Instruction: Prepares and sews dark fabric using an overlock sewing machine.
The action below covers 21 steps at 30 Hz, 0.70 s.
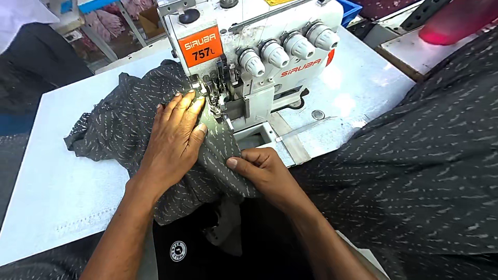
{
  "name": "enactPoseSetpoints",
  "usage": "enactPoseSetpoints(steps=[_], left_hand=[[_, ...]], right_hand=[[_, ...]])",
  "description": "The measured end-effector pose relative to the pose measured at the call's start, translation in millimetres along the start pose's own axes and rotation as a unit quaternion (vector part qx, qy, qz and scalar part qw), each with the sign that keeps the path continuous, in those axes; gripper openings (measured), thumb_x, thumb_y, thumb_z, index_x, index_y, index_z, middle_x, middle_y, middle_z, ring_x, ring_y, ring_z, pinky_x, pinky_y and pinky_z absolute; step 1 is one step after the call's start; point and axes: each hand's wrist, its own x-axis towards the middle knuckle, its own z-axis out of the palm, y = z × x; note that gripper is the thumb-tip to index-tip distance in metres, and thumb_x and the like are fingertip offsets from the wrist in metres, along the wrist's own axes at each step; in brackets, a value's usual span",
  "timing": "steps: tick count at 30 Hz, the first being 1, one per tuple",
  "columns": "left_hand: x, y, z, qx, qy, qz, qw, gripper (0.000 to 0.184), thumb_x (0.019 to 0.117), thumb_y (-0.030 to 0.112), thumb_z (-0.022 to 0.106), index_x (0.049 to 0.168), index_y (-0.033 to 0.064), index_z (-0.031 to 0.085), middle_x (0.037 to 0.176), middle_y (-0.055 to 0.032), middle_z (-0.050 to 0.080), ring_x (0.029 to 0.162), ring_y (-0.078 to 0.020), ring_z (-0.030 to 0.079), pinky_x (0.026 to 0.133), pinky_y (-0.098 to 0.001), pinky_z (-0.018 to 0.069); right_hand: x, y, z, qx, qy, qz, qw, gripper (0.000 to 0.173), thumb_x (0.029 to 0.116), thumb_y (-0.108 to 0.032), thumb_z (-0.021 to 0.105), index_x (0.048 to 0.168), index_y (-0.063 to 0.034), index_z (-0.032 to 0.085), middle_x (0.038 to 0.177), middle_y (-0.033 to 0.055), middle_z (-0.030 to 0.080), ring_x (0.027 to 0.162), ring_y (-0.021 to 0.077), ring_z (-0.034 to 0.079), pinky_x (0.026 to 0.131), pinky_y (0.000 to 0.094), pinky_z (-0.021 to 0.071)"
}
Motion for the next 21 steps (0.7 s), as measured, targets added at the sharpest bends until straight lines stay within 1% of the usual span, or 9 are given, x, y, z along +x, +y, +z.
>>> enactPoseSetpoints(steps=[2, 7, 8, 10, 12, 15, 18, 20, 21], left_hand=[[2, 0, -2, 0.002, -0.009, -0.006, 1.000, 0.059, 0.1070, 0.045, 0.026, 0.158, 0.0209, 0.043, 0.166, -0.0010, 0.033, 0.156, -0.0228, 0.023, 0.125, -0.0606, 0.0143], [18, -12, -7, 0.010, -0.033, -0.012, 0.999, 0.060, 0.1064, 0.047, 0.024, 0.157, 0.0224, 0.045, 0.167, -0.0046, 0.032, 0.156, -0.0275, 0.022, 0.122, -0.0645, 0.0161], [23, -15, -9, 0.012, -0.039, -0.017, 0.999, 0.059, 0.1063, 0.047, 0.024, 0.157, 0.0239, 0.045, 0.167, -0.0049, 0.031, 0.157, -0.0285, 0.021, 0.122, -0.0653, 0.0154], [32, -22, -12, 0.016, -0.051, -0.031, 0.998, 0.059, 0.1068, 0.047, 0.024, 0.157, 0.0254, 0.044, 0.168, -0.0056, 0.030, 0.157, -0.0299, 0.019, 0.122, -0.0662, 0.0133], [37, -27, -13, 0.020, -0.054, -0.040, 0.998, 0.059, 0.1074, 0.047, 0.024, 0.156, 0.0221, 0.046, 0.167, -0.0086, 0.030, 0.157, -0.0322, 0.018, 0.122, -0.0671, 0.0126], [43, -31, -13, 0.028, -0.056, -0.044, 0.997, 0.061, 0.1069, 0.049, 0.023, 0.155, 0.0211, 0.047, 0.166, -0.0094, 0.032, 0.157, -0.0315, 0.019, 0.122, -0.0665, 0.0133], [43, -33, -12, 0.028, -0.058, -0.047, 0.997, 0.061, 0.1065, 0.050, 0.023, 0.154, 0.0208, 0.048, 0.166, -0.0102, 0.031, 0.157, -0.0321, 0.018, 0.122, -0.0666, 0.0135], [41, -35, -13, 0.033, -0.054, -0.046, 0.997, 0.062, 0.1064, 0.051, 0.023, 0.154, 0.0211, 0.048, 0.166, -0.0102, 0.031, 0.157, -0.0324, 0.019, 0.122, -0.0665, 0.0137], [41, -37, -13, 0.034, -0.048, -0.041, 0.997, 0.062, 0.1064, 0.051, 0.023, 0.153, 0.0197, 0.050, 0.165, -0.0117, 0.033, 0.156, -0.0336, 0.020, 0.121, -0.0668, 0.0145]], right_hand=[[-1, -1, -2, 0.005, -0.009, -0.004, 1.000, 0.025, 0.1020, -0.018, 0.065, 0.086, -0.0011, 0.073, 0.068, 0.0093, 0.066, 0.058, 0.0117, 0.062, 0.052, 0.0251, 0.0529], [8, -1, -1, -0.006, -0.004, -0.015, 1.000, 0.025, 0.1009, -0.016, 0.067, 0.082, -0.0010, 0.072, 0.065, 0.0080, 0.063, 0.054, 0.0108, 0.058, 0.048, 0.0238, 0.0486], [11, -2, 0, -0.011, -0.001, -0.017, 1.000, 0.025, 0.1008, -0.016, 0.067, 0.081, -0.0011, 0.071, 0.064, 0.0080, 0.062, 0.053, 0.0110, 0.058, 0.047, 0.0241, 0.0479], [14, -4, 0, -0.013, -0.001, -0.017, 1.000, 0.023, 0.1006, -0.016, 0.067, 0.083, -0.0010, 0.072, 0.065, 0.0084, 0.064, 0.054, 0.0114, 0.058, 0.048, 0.0246, 0.0492], [15, -6, 0, -0.009, -0.001, -0.016, 1.000, 0.023, 0.1003, -0.015, 0.067, 0.084, -0.0006, 0.072, 0.065, 0.0090, 0.064, 0.054, 0.0121, 0.059, 0.048, 0.0250, 0.0495], [14, -6, -2, -0.011, -0.002, -0.019, 1.000, 0.021, 0.0988, -0.015, 0.069, 0.084, -0.0014, 0.073, 0.066, 0.0083, 0.065, 0.054, 0.0110, 0.059, 0.049, 0.0241, 0.0504], [12, -1, -1, -0.032, 0.006, -0.010, 0.999, 0.025, 0.0978, -0.015, 0.071, 0.077, -0.0024, 0.069, 0.061, 0.0068, 0.061, 0.052, 0.0102, 0.056, 0.046, 0.0230, 0.0465], [10, -2, 0, -0.031, 0.006, -0.004, 0.999, 0.025, 0.0975, -0.016, 0.071, 0.077, -0.0029, 0.070, 0.062, 0.0055, 0.062, 0.054, 0.0089, 0.058, 0.049, 0.0227, 0.0490], [10, -1, 0, -0.032, 0.008, -0.002, 0.999, 0.026, 0.0980, -0.018, 0.071, 0.076, -0.0032, 0.070, 0.063, 0.0044, 0.063, 0.055, 0.0081, 0.059, 0.050, 0.0229, 0.0494]])
